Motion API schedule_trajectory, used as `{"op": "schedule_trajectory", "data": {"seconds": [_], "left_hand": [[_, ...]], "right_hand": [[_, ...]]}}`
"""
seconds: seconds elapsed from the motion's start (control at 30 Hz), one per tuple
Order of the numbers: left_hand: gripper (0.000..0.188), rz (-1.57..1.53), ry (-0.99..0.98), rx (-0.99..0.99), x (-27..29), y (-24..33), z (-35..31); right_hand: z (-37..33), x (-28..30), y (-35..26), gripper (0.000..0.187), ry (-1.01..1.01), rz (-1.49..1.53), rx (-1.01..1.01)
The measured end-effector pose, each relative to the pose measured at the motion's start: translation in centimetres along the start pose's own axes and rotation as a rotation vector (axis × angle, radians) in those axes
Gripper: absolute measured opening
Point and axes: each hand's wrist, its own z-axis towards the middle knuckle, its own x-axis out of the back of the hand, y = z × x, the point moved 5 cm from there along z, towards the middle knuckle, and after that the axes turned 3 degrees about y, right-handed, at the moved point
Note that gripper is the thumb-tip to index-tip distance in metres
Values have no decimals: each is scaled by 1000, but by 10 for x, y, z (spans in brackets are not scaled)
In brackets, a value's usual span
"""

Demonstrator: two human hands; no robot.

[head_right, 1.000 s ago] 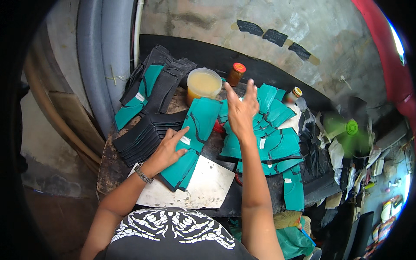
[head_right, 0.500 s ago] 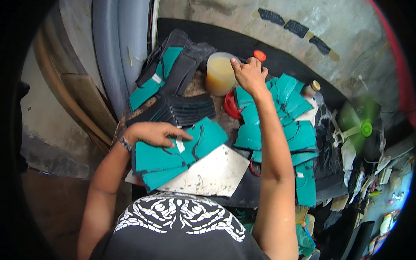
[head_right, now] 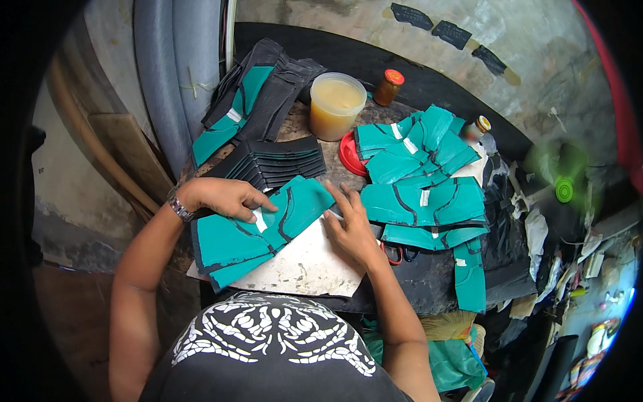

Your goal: The person repeatedly folds green and black fabric pieces on a work table, aligning edges and stacking them into a neat pile. The person handles the fabric by hand without using tools.

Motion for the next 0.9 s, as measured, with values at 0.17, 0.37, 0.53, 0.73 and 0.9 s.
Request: {"op": "schedule_trajectory", "data": {"seconds": [0.17,0.37,0.53,0.73,0.9], "left_hand": [[72,-122,51,66,-3,2,1],[87,-172,16,-12,-10,-5,12],[84,-175,-93,-43,-14,-13,12],[79,-132,-81,-16,-13,-12,11],[74,-21,-22,-14,-13,-9,9]], "right_hand": [[15,-3,-8,75,8,180,-4],[15,-7,-11,76,53,182,75],[0,-7,-5,55,87,31,208],[-10,-15,2,50,37,-337,217],[-13,-22,-12,65,37,-615,194]]}}
